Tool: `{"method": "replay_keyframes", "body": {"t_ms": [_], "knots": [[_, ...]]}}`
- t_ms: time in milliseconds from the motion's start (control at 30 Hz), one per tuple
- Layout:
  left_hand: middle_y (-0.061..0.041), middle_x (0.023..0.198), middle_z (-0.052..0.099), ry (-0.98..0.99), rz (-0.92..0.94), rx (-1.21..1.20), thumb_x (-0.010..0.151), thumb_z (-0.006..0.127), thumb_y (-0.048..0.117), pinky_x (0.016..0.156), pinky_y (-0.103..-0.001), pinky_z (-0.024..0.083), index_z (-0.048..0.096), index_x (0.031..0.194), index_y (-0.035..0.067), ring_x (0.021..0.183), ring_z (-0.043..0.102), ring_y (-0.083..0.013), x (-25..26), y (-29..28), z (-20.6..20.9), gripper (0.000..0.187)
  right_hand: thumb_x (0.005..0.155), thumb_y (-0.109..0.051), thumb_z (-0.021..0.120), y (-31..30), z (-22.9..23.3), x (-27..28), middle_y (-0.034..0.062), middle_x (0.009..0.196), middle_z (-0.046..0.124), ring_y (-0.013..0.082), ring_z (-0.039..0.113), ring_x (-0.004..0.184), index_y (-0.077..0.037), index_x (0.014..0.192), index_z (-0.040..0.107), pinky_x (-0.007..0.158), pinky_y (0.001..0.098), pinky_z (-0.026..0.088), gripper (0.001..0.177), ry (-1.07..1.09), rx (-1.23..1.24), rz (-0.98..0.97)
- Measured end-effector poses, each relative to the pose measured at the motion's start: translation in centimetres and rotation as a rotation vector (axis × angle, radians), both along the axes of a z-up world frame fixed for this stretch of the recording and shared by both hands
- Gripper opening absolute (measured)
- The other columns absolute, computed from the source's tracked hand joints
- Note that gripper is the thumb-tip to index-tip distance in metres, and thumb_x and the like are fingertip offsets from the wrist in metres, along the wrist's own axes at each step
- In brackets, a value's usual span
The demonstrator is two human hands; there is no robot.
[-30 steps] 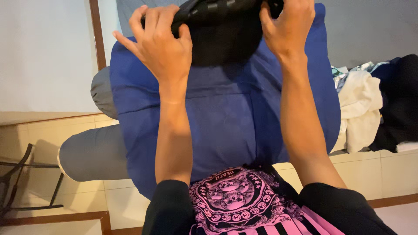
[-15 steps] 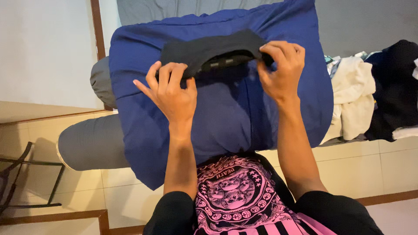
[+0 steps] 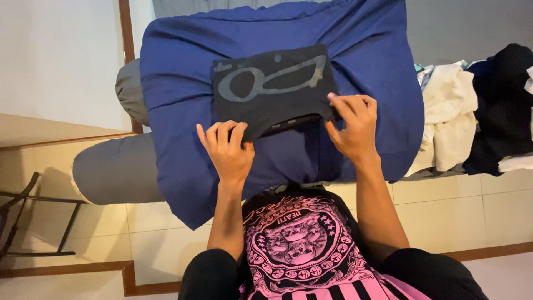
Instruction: The person spreads a black t-shirt on a blue blanket, folds the sleeves inward, folds the body into a square, and then places the folded item onto a shelf in a white closet.
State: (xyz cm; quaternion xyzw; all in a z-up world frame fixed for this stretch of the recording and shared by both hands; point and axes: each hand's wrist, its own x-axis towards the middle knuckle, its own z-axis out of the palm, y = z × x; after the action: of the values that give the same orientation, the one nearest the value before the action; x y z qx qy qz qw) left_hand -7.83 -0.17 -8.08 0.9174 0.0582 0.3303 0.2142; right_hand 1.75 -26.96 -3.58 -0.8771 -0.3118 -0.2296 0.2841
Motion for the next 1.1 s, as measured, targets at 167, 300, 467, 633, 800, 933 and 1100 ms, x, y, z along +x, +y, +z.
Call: {"method": "replay_keyframes", "body": {"t_ms": [167,300,467,633,800,933,1100], "knots": [[0.002,0.106,0.062,-0.055,-0.001,0.144,0.075,0.072,0.003,0.114,-0.058,0.025,0.076,0.104,0.022,0.112,0.055,-0.0227,-1.0,0.2,-0.6,0.035,0.070,-0.005,0.082,-0.8,-1.2,-1.3,0.0046,0.109,0.065,0.0267,0.061,0.104,-0.012,0.109,0.073,0.098,0.0454,0.042,0.040,0.039,-0.040,0.005],[0.005,0.106,0.061,-0.066,0.009,0.188,0.075,0.072,0.006,0.109,-0.055,0.022,0.076,0.100,0.026,0.114,0.056,-0.0227,-1.8,0.0,-1.4,0.032,0.062,-0.003,0.078,-1.4,-3.0,-2.3,0.0027,0.113,0.066,0.0263,0.062,0.108,-0.012,0.101,0.071,0.100,0.0478,0.041,0.041,0.030,-0.076,0.044],[0.004,0.109,0.064,0.024,-0.039,0.162,0.074,0.072,0.010,0.108,-0.054,0.023,0.077,0.103,0.023,0.113,0.056,-0.0211,-3.4,0.7,-1.9,0.032,0.061,-0.003,0.079,-1.4,-3.9,-3.5,0.0005,0.112,0.066,0.0242,0.062,0.106,-0.015,0.100,0.072,0.100,0.0503,0.040,0.040,0.035,-0.143,0.046],[0.003,0.112,0.066,0.124,-0.111,0.058,0.072,0.072,0.021,0.106,-0.053,0.026,0.076,0.103,0.019,0.112,0.058,-0.0230,-3.8,0.7,-0.1,0.031,0.063,-0.015,0.080,-0.1,-1.3,-3.5,-0.0017,0.110,0.068,0.0209,0.064,0.104,-0.016,0.099,0.074,0.100,0.0544,0.039,0.037,0.179,-0.293,0.073],[0.003,0.095,0.068,0.276,-0.089,0.044,0.070,0.077,0.029,0.109,-0.060,0.030,0.075,0.088,0.017,0.101,0.064,-0.0203,-1.4,0.6,2.7,0.022,0.071,-0.049,0.080,1.1,2.4,-1.5,0.0033,0.105,0.068,0.0257,0.063,0.100,-0.013,0.097,0.075,0.096,0.0489,0.039,0.044,0.432,-0.448,0.126],[-0.012,0.133,0.065,0.124,-0.276,-0.250,0.085,0.065,0.016,0.117,-0.048,0.039,0.068,0.125,0.007,0.129,0.058,-0.0321,2.6,-0.3,3.3,0.042,0.094,-0.033,0.071,4.8,1.2,1.1,0.0114,0.128,0.066,0.0322,0.062,0.116,-0.006,0.120,0.070,0.098,0.0460,0.043,0.037,0.307,-0.194,0.081],[-0.022,0.155,0.052,0.104,-0.421,-0.590,0.099,0.049,0.008,0.129,-0.051,0.027,0.041,0.155,0.002,0.148,0.047,-0.0426,11.0,-2.2,1.1,0.057,0.103,-0.015,0.061,11.7,-2.9,7.3,0.0151,0.148,0.058,0.0342,0.052,0.140,-0.002,0.140,0.060,0.114,0.0498,0.040,0.040,0.209,-0.067,0.118]]}}
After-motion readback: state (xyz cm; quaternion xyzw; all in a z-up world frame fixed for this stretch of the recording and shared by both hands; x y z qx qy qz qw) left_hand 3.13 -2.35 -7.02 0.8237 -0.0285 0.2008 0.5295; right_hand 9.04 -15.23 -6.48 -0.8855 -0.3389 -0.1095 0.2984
